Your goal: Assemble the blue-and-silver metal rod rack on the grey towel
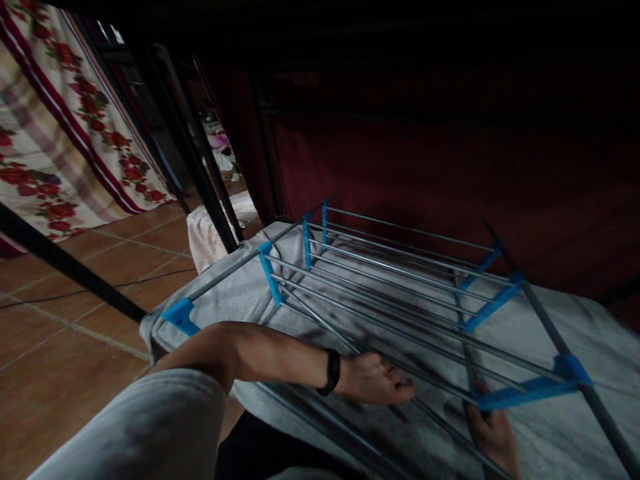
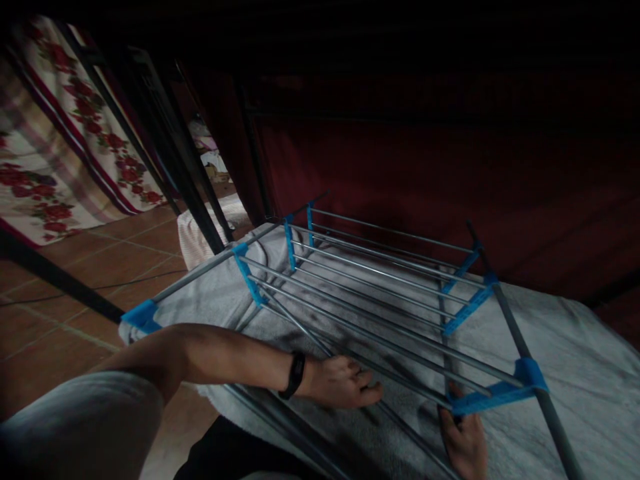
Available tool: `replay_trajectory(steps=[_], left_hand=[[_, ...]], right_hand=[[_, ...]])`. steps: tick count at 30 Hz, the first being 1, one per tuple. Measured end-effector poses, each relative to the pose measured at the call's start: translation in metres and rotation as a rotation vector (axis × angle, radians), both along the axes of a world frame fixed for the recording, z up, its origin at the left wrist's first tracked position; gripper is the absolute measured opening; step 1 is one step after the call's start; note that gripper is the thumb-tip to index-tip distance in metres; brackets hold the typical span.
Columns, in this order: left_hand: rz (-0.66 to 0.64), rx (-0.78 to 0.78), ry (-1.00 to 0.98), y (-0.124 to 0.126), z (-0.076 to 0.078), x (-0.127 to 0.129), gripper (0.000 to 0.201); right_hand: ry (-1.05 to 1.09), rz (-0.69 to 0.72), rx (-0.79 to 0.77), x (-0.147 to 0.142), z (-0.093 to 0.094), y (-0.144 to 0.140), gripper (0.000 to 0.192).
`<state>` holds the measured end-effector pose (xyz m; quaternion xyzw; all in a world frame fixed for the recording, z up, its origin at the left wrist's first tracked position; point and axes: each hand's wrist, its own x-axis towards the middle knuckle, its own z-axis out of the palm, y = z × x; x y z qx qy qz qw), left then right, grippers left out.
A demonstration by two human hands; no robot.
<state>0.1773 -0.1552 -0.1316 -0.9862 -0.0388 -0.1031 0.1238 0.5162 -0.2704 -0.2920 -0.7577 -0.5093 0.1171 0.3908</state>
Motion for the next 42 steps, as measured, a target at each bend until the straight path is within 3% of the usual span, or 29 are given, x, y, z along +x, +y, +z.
replay_trajectory(steps=[6,14,18,33,38,42], left_hand=[[0.000,0.012,-0.080,-0.010,-0.001,0.011,0.027],[0.027,-0.009,-0.010,-0.005,-0.001,0.012,0.027],[0.040,-0.017,-0.019,-0.005,-0.001,0.011,0.029],[0.105,-0.039,0.043,0.001,0.005,0.017,0.033],[0.104,-0.105,0.051,0.011,0.010,0.019,0.041],[0.112,-0.142,0.071,0.020,0.004,0.019,0.050]], right_hand=[[0.091,-0.058,0.019,0.010,-0.015,0.003,0.053],[0.040,-0.032,0.123,-0.002,0.004,0.001,0.046],[0.030,-0.018,0.174,-0.007,0.008,0.001,0.053],[0.114,0.017,0.109,0.000,-0.005,0.000,0.054],[0.131,-0.023,0.090,-0.011,0.008,0.001,0.062],[0.184,-0.008,0.084,-0.015,0.016,0.004,0.057]])
